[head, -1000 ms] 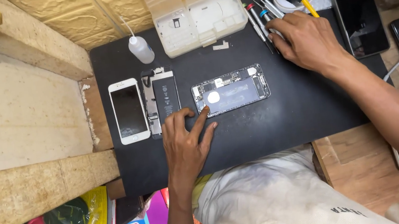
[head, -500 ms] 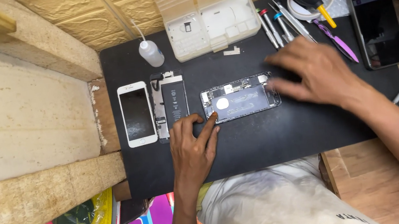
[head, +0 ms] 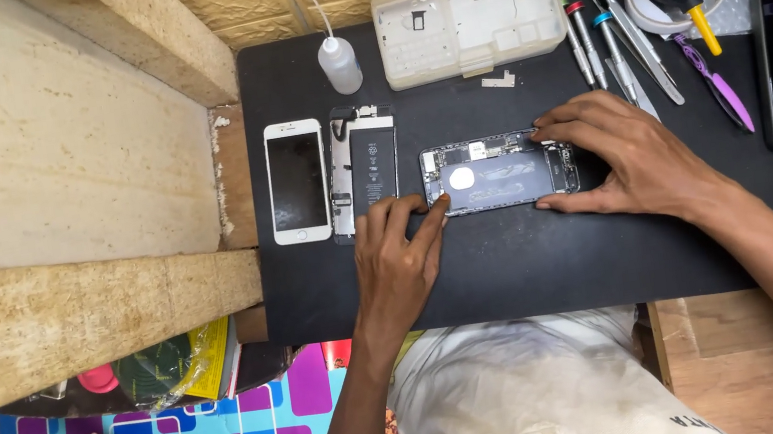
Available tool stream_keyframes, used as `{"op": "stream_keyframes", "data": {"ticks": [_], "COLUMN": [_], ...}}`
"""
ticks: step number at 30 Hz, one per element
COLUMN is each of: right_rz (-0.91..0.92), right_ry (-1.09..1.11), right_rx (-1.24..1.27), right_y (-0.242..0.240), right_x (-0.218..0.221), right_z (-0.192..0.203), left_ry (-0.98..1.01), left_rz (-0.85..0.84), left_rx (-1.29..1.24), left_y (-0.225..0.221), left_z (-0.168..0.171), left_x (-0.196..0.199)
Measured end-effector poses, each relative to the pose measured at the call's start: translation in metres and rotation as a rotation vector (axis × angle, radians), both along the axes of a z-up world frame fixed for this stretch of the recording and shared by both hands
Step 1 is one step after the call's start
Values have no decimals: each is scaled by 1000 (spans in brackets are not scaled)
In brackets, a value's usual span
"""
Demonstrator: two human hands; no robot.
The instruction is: Using a precision screwdriver to work on the internal components of a disassembled smartphone on a repair bench.
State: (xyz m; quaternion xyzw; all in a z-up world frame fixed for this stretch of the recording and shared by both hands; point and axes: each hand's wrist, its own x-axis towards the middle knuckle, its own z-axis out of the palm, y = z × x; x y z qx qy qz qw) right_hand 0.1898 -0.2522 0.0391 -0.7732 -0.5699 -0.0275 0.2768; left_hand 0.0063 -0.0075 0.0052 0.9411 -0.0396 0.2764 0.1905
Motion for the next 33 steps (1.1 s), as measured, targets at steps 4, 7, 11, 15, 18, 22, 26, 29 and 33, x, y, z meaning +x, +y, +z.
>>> {"op": "stream_keyframes", "data": {"ticks": [4,7,11,15,18,22,26,29,33], "right_rz": [-6,-20,-24,-29,-83,-150,-235,-282,-301], "right_ry": [-5,14,-12,-30,-116,-202,-111,-65,-63], "right_rx": [3,-28,-75,-82,-27,-47,-170,-260,-251], "right_y": [3,4,5,12,33,91,141,158,161], "right_x": [0,0,1,11,30,69,102,112,110], "right_z": [-1,1,5,14,22,27,18,13,9], "left_ry": [8,8,19,19,14,0,-16,-27,-20], "left_rz": [27,21,16,16,17,16,25,35,21], "left_rx": [-15,-31,-30,-40,-27,-39,-53,-64,-68], "left_y": [-1,0,0,0,0,-1,0,1,1], "left_z": [1,1,1,1,2,2,3,4,3], "left_x": [0,0,0,-1,-1,-2,-6,-7,-5]}}
